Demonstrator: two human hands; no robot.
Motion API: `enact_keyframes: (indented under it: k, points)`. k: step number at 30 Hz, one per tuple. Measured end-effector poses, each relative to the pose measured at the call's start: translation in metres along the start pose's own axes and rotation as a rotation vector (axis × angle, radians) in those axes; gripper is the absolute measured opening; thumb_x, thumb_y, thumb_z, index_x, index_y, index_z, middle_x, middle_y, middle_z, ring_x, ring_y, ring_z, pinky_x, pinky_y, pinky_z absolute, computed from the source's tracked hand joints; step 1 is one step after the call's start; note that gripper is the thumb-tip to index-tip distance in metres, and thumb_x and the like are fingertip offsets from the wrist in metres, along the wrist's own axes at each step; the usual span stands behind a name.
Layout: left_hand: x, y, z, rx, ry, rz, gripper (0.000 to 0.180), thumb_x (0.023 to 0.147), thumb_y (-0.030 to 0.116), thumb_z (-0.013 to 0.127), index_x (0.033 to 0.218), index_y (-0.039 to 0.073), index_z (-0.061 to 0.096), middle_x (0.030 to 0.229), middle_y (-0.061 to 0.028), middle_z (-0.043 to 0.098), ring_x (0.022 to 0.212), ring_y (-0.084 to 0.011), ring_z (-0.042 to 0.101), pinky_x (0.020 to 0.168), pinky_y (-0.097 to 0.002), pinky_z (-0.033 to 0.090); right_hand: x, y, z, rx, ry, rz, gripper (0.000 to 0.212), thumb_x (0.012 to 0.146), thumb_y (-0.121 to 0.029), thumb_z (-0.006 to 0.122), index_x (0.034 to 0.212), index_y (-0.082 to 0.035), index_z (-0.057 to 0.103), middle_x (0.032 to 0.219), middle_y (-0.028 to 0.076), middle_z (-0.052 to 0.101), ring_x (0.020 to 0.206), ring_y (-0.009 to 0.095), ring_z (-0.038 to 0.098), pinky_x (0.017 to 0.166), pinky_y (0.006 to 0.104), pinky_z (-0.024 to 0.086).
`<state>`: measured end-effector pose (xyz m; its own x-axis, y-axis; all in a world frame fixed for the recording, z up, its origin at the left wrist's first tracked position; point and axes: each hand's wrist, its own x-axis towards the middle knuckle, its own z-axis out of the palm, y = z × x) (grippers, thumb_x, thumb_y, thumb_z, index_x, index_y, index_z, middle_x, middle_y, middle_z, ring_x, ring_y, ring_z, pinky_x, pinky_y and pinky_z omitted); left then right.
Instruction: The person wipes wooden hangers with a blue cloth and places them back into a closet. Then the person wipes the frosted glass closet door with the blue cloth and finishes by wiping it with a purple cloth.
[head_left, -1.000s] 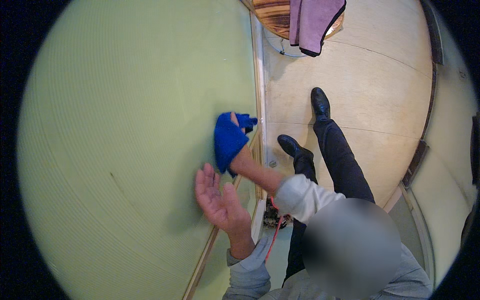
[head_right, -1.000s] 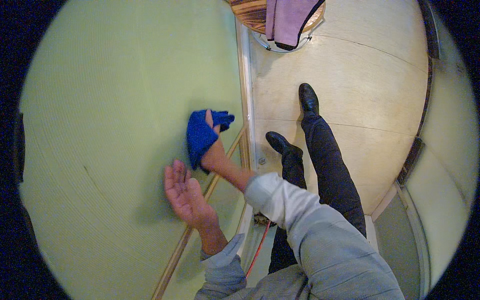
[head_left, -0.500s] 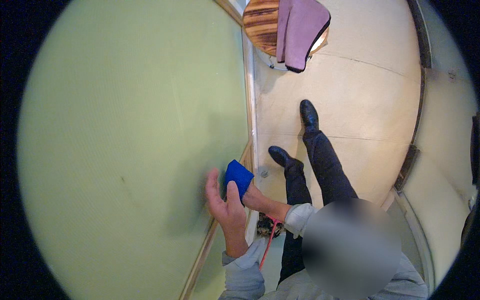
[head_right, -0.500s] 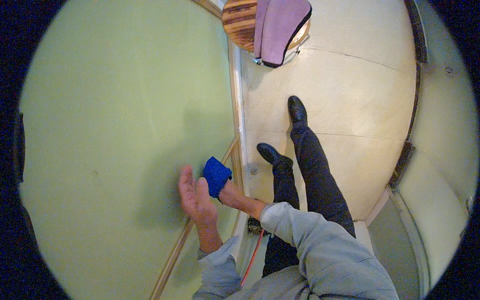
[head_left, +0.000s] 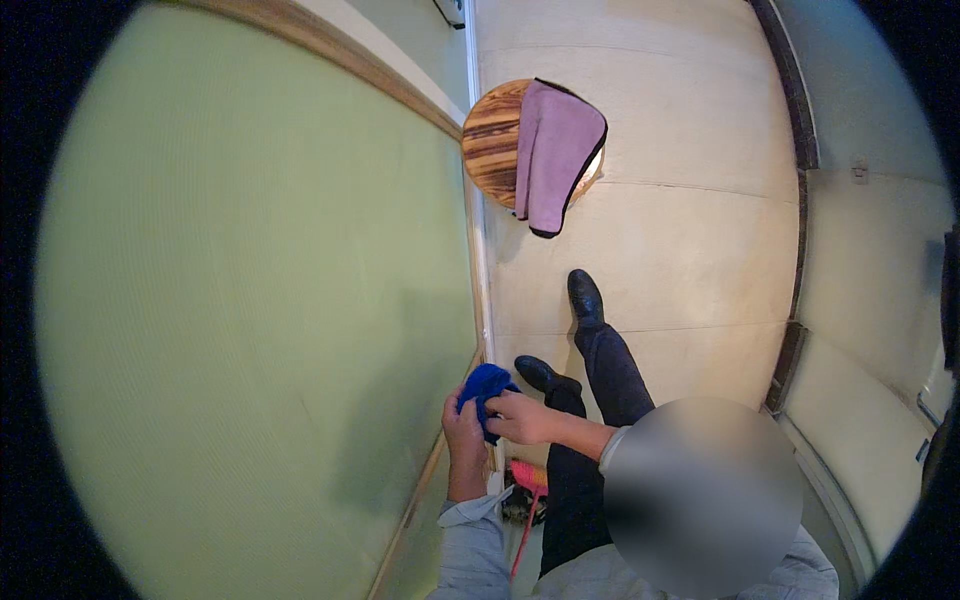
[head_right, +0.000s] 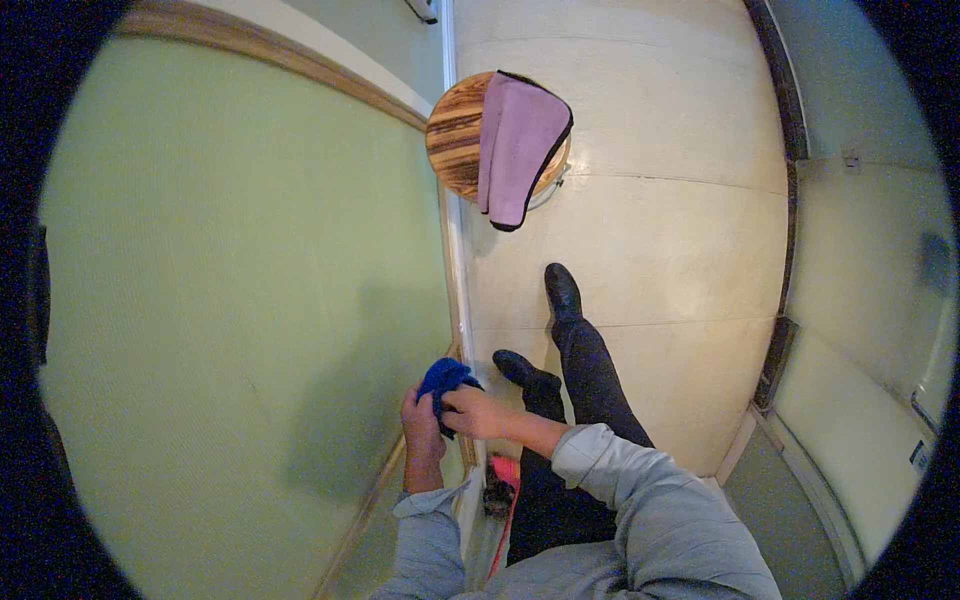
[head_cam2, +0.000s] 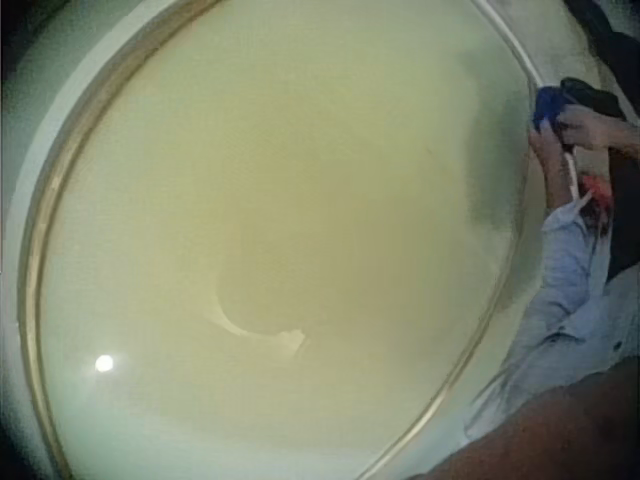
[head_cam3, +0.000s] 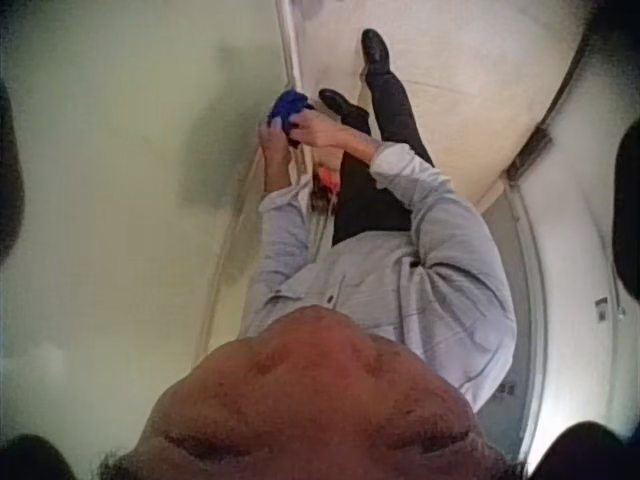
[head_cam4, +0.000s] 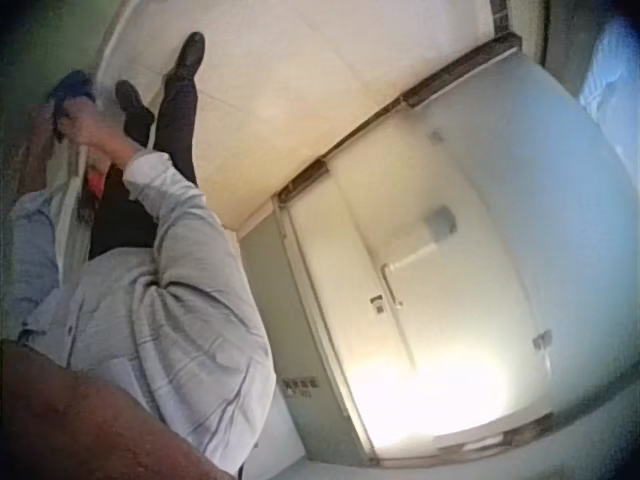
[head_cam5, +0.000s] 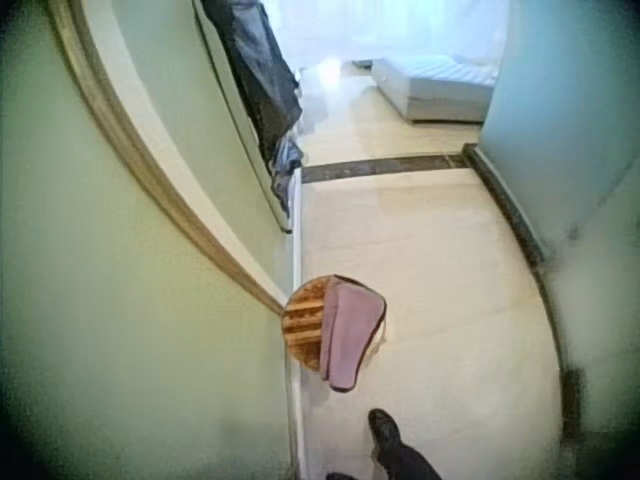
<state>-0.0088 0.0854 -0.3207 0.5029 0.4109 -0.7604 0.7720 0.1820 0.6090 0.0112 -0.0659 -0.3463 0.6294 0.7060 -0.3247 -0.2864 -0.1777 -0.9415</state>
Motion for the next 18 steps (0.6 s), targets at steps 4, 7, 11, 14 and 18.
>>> enact_keyframes:
  k: [4, 7, 11, 14, 18]
  points:
    - [-0.008, 0.010, 0.015, -0.002, -0.018, -0.143, 0.037, 0.088, -0.002, 0.050, 0.124, 0.000, 0.059, 0.105, -0.0115, 0.067, 0.086, -0.0178, 0.066, 0.074, -0.0306, 0.057, -0.010, -0.002, -0.069, 0.224, -0.048, 0.019, 0.026, 0.095, -0.019, 0.064, 0.114, -0.001, 0.066, 0.103, 0.015, 0.069, 0.093, 0.023, 0.067, 0.081, 0.0365, 0.053]
    - [-0.001, -0.013, 0.020, 0.073, -0.001, 0.014, 0.035, 0.086, -0.002, 0.051, 0.119, 0.001, 0.062, 0.103, -0.0109, 0.067, 0.083, -0.0170, 0.065, 0.072, -0.0298, 0.057, 0.001, 0.021, -0.135, 0.507, 0.444, 0.377, 0.030, 0.099, -0.026, 0.062, 0.114, 0.000, 0.067, 0.088, 0.006, 0.070, 0.076, 0.013, 0.065, 0.069, 0.0308, 0.054]
    - [-0.011, -0.019, 0.035, 0.112, -0.093, -0.088, 0.035, 0.084, -0.003, 0.054, 0.117, 0.000, 0.064, 0.104, -0.0099, 0.067, 0.086, -0.0170, 0.065, 0.077, -0.0303, 0.056, 0.045, 0.083, -0.235, 0.707, 1.052, 0.409, 0.044, 0.096, -0.038, 0.067, 0.118, -0.001, 0.062, 0.095, 0.008, 0.065, 0.082, 0.020, 0.064, 0.068, 0.0368, 0.054]
    - [-0.011, -0.044, 0.032, 0.215, -0.134, -0.069, 0.034, 0.084, 0.000, 0.057, 0.116, -0.001, 0.064, 0.103, -0.0099, 0.067, 0.088, -0.0173, 0.065, 0.079, -0.0306, 0.055, 0.073, 0.075, -0.293, 0.989, 1.004, 0.583, 0.049, 0.089, -0.037, 0.073, 0.120, -0.001, 0.061, 0.100, 0.010, 0.064, 0.088, 0.026, 0.065, 0.072, 0.0448, 0.057]
    - [-0.024, -0.039, 0.044, 0.272, -0.179, -0.039, 0.032, 0.084, 0.003, 0.060, 0.115, -0.002, 0.064, 0.104, -0.0096, 0.067, 0.087, -0.0161, 0.064, 0.080, -0.0288, 0.054, 0.095, 0.068, -0.304, 0.910, 0.737, 0.755, 0.047, 0.087, -0.032, 0.075, 0.117, 0.002, 0.061, 0.092, 0.012, 0.065, 0.081, 0.029, 0.066, 0.071, 0.0495, 0.059]
